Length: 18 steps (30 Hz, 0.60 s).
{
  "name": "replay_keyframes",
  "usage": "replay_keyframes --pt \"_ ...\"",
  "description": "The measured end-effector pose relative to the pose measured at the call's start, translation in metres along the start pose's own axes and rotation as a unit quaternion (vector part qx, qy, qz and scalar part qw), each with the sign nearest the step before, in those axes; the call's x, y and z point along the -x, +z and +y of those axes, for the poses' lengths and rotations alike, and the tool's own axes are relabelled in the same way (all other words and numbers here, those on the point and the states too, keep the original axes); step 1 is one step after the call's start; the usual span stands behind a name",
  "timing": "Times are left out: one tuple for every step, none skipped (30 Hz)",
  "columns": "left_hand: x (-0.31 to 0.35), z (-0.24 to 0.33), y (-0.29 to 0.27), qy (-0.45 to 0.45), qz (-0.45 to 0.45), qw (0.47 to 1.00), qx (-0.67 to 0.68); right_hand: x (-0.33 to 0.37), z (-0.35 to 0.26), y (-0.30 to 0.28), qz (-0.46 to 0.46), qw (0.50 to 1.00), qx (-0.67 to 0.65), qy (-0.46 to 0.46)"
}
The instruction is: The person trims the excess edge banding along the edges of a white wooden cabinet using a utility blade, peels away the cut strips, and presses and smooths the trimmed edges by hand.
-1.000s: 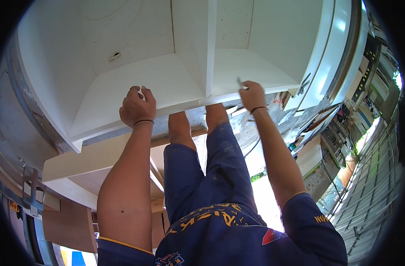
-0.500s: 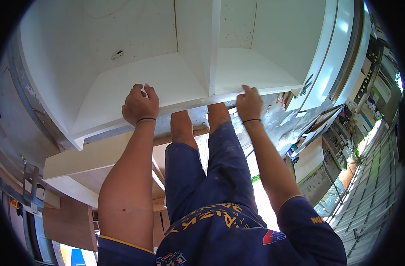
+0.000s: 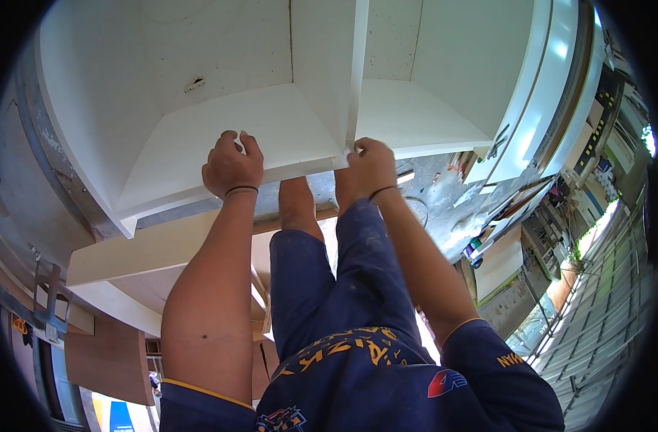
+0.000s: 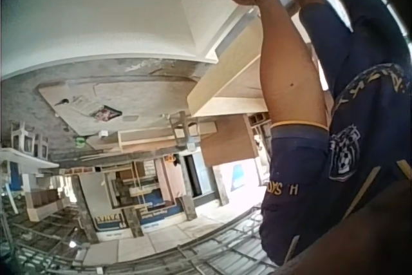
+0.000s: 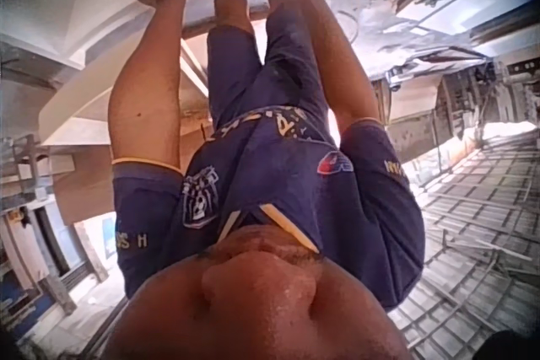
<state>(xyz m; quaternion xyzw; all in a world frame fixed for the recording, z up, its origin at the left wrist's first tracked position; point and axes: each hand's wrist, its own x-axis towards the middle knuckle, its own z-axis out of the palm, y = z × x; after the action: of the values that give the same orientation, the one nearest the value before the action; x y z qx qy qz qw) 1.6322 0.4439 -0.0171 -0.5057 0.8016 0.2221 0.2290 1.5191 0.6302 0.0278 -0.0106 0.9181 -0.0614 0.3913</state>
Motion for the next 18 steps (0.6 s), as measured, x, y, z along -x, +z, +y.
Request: replay_keyframes --pt "0.0 0.001 -0.001 0.0 0.001 1.0 0.003 -0.007 0.01 -0.006 -0.055 0.991 -0.107 0.062" --pt "0.0 0.002 -0.003 0.001 -0.004 1.0 0.005 -0.014 0.025 -0.018 -0.109 0.963 -0.212 0.123" --pt "0.001 0.002 -0.003 -0.001 -0.007 1.0 0.005 -0.017 0.032 -0.031 -0.031 0.997 -0.072 0.015" --pt "0.001 0.002 -0.002 -0.004 -0.006 1.0 0.005 -0.018 0.033 -0.04 -0.015 1.0 0.0 0.026" --pt "0.0 0.002 -0.001 0.001 0.008 1.0 0.007 -0.018 0.037 -0.031 0.013 0.999 0.049 -0.014" --pt "0.002 0.004 0.002 0.011 0.019 1.0 0.01 -0.015 0.039 -0.02 0.044 0.993 0.098 -0.049" --pt "0.001 0.005 0.002 0.011 0.021 1.0 0.01 -0.007 0.025 -0.007 0.048 0.996 0.055 -0.047" --pt "0.0 0.0 0.001 0.0 0.017 1.0 0.004 0.0 -0.016 -0.005 -0.036 0.995 0.096 0.004" --pt "0.001 0.001 0.001 -0.004 0.01 1.0 0.004 -0.002 -0.006 -0.007 -0.034 0.999 0.029 -0.005" --pt "0.0 0.001 0.0 -0.001 0.013 1.0 0.005 -0.007 0.002 -0.009 -0.032 0.998 -0.041 -0.018" --pt "-0.001 0.001 -0.002 -0.001 0.018 1.0 0.006 -0.011 0.012 -0.014 -0.025 0.999 -0.039 -0.027" --pt "0.002 0.001 -0.001 -0.006 0.02 1.0 0.004 -0.013 0.021 -0.023 -0.024 0.998 -0.035 -0.037" --pt "0.002 0.001 0.0 -0.007 0.02 1.0 0.002 -0.017 0.028 -0.033 -0.023 1.0 0.0 -0.019" --pt "0.001 0.002 0.002 0.003 0.038 0.999 0.007 -0.015 0.031 -0.029 -0.025 0.999 -0.001 -0.02" --pt "0.003 0.002 0.003 0.017 0.054 0.998 0.01 -0.01 0.03 -0.02 0.009 0.998 0.022 -0.056" --pt "0.004 0.004 0.006 0.021 0.054 0.998 0.011 -0.005 0.027 -0.013 0.047 0.994 0.047 -0.091" --pt "0.004 0.001 0.008 0.025 0.079 0.996 0.014 0.001 0.005 -0.002 -0.008 0.997 0.031 -0.071" --pt "0.002 -0.004 0.008 0.029 0.106 0.994 0.018 0.003 -0.005 -0.003 -0.022 0.996 0.075 -0.047"
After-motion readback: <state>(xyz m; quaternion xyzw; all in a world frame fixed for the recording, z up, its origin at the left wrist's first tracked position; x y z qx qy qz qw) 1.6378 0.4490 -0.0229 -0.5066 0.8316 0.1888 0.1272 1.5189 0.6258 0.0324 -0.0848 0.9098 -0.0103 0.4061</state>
